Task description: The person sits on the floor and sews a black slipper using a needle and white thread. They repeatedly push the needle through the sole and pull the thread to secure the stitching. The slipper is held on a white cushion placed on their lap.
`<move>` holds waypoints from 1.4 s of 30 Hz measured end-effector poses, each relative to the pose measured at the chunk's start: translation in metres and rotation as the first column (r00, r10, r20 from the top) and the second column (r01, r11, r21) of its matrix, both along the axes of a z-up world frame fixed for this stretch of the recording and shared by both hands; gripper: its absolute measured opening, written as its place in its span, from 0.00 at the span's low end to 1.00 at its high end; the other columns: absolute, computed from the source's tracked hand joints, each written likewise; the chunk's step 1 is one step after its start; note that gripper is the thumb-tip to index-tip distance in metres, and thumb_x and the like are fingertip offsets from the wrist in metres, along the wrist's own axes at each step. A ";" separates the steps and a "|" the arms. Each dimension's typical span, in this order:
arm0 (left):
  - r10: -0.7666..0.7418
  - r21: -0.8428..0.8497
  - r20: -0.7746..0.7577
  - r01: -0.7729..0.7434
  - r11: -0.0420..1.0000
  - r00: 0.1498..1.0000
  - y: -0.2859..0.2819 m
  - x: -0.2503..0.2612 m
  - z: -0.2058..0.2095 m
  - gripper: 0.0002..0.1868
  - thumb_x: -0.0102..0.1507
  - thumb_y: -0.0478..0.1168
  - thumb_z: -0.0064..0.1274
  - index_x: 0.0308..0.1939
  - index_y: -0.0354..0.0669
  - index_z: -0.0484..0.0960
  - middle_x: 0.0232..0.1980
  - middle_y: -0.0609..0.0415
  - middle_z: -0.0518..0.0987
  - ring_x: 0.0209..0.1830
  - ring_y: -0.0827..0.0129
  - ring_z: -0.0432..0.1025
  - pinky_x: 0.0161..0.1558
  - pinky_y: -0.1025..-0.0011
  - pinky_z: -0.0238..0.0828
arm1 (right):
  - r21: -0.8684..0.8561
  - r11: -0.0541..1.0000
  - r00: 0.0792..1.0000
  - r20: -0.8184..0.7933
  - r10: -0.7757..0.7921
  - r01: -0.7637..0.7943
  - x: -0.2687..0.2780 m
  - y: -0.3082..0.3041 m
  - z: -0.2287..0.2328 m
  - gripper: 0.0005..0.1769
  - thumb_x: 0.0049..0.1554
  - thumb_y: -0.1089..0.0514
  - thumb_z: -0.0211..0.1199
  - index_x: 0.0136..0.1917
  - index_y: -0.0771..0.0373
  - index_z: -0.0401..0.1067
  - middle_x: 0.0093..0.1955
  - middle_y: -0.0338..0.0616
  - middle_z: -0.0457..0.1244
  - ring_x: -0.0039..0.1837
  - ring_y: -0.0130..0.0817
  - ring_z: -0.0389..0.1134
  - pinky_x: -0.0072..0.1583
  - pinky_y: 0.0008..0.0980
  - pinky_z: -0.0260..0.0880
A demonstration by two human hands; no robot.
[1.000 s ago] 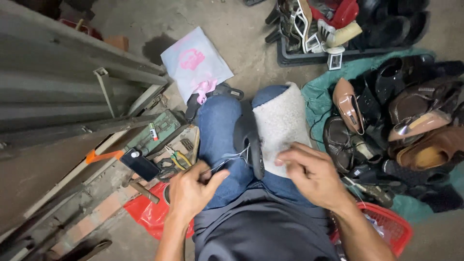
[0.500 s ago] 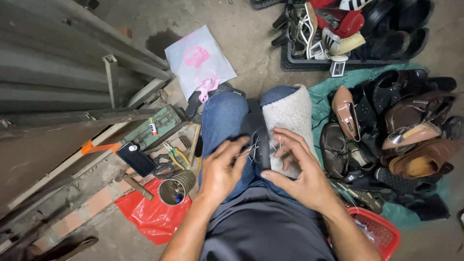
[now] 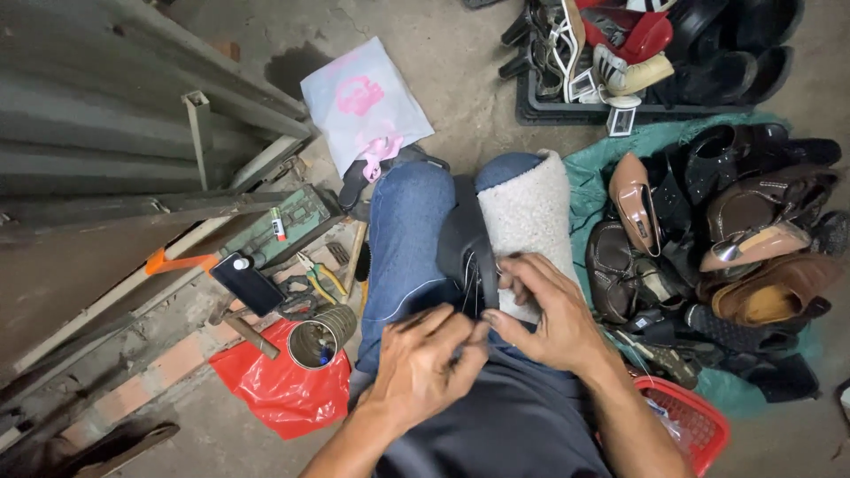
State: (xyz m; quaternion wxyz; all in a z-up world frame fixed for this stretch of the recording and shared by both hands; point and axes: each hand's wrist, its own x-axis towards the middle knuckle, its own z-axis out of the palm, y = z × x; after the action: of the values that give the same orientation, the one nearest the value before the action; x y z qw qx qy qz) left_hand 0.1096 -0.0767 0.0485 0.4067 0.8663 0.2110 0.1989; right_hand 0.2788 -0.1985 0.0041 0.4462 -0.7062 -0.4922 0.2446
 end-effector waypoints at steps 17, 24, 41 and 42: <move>0.163 -0.078 -0.197 -0.181 0.980 0.967 -0.006 0.012 -0.045 0.10 0.65 0.45 0.59 0.40 0.43 0.87 0.31 0.49 0.84 0.34 0.48 0.80 0.30 0.57 0.76 | 0.040 0.999 0.993 -0.119 -0.028 0.033 0.008 -0.013 -0.019 0.22 0.53 0.51 0.72 0.54 0.67 0.72 0.37 0.47 0.63 0.35 0.42 0.67 0.42 0.43 0.67; 0.214 -0.591 -0.073 -0.216 0.778 0.974 -0.012 0.006 -0.090 0.07 0.57 0.33 0.60 0.26 0.43 0.78 0.19 0.55 0.73 0.20 0.74 0.66 0.20 0.75 0.59 | 0.044 0.999 0.988 -0.152 -0.018 0.025 0.009 -0.017 -0.025 0.24 0.51 0.52 0.73 0.57 0.67 0.72 0.38 0.47 0.64 0.35 0.41 0.68 0.42 0.41 0.67; 0.791 -0.486 -0.569 -0.868 -0.104 0.224 0.115 -0.315 -0.087 0.24 0.74 0.52 0.45 0.26 0.55 0.58 0.21 0.62 0.55 0.17 0.72 0.53 0.17 0.73 0.41 | -0.138 0.990 0.986 -0.164 -0.021 -0.002 0.016 -0.014 -0.006 0.26 0.54 0.50 0.68 0.61 0.66 0.69 0.44 0.38 0.62 0.43 0.29 0.62 0.47 0.29 0.66; 0.813 -0.163 -0.582 -0.979 -0.126 -0.008 0.107 -0.322 -0.083 0.26 0.77 0.52 0.48 0.27 0.46 0.64 0.20 0.49 0.65 0.14 0.60 0.66 0.10 0.64 0.45 | -0.150 0.989 0.982 -0.188 -0.026 -0.003 0.017 -0.014 -0.005 0.25 0.54 0.52 0.68 0.60 0.65 0.69 0.44 0.37 0.61 0.44 0.28 0.62 0.47 0.28 0.66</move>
State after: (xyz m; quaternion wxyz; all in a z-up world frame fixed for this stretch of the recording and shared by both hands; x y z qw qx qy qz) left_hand -0.2126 0.0308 -0.0348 0.3387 0.3256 0.8537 0.2249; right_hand 0.2960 -0.2121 -0.0006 0.4381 -0.7141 -0.4238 0.3443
